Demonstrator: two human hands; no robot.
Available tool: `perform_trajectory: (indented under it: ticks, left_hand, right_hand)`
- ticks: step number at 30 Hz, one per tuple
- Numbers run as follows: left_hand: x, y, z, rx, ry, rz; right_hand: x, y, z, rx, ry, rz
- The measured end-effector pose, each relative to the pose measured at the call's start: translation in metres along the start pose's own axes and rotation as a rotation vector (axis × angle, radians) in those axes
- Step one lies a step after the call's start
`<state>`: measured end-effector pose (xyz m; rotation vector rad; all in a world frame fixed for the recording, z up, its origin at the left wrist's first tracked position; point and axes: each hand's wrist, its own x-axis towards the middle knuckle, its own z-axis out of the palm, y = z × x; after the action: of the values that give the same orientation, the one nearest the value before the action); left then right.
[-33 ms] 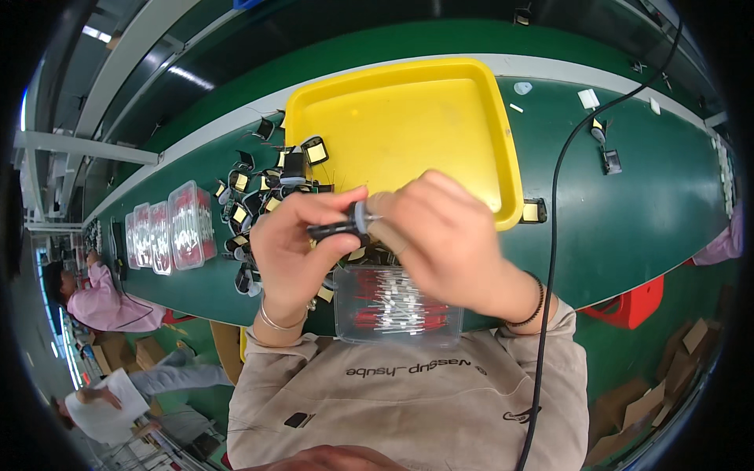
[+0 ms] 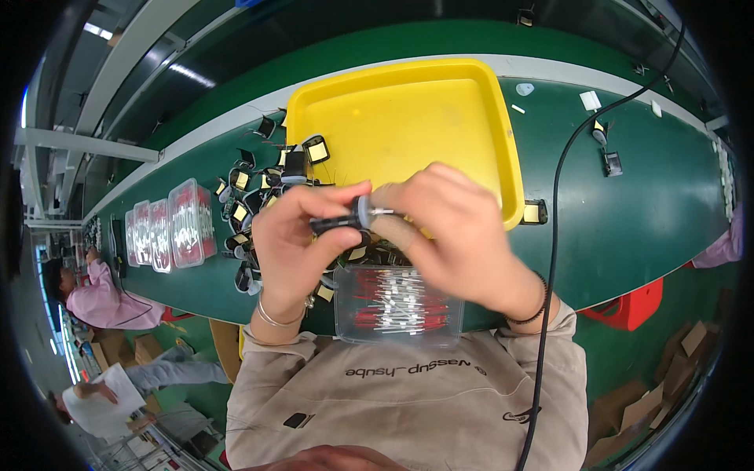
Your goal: The person assembles small electronic components by hand, inserting a metal pin into a plastic housing and securing it with tape. They repeat this process for several components, moving them between containers on a factory workbench.
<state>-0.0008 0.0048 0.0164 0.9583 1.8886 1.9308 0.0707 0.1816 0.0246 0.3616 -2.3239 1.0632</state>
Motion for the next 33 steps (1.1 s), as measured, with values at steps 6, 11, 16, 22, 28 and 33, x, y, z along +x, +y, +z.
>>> perform_trajectory:
  ticks: [6, 11, 16, 22, 28, 33]
  left_hand:
    - [0.024, -0.005, -0.003, -0.267, -0.095, -0.178]
    - [0.065, -0.022, -0.001, -0.343, -0.066, -0.241]
    - [0.17, -0.079, -0.025, 0.289, 0.095, -0.072]
    - [0.148, -0.067, 0.029, 0.818, -0.479, 0.13]
    - [0.079, -0.065, 0.088, 0.678, -1.14, 0.037]
    - [0.077, -0.081, 0.087, 0.869, -1.017, 0.081]
  right_hand:
    - [-0.001, 0.018, -0.013, 0.239, -0.005, 0.35]
    - [0.001, 0.04, -0.016, 0.102, 0.086, 0.312]
    - [0.003, 0.054, -0.034, 0.009, 0.55, 0.026]
    - [-0.004, 0.053, -0.048, 0.094, 0.656, -0.04]
    - [-0.003, 0.046, -0.044, 0.062, 0.666, -0.094]
    - [-0.018, 0.019, -0.046, 0.193, 0.446, -0.053]
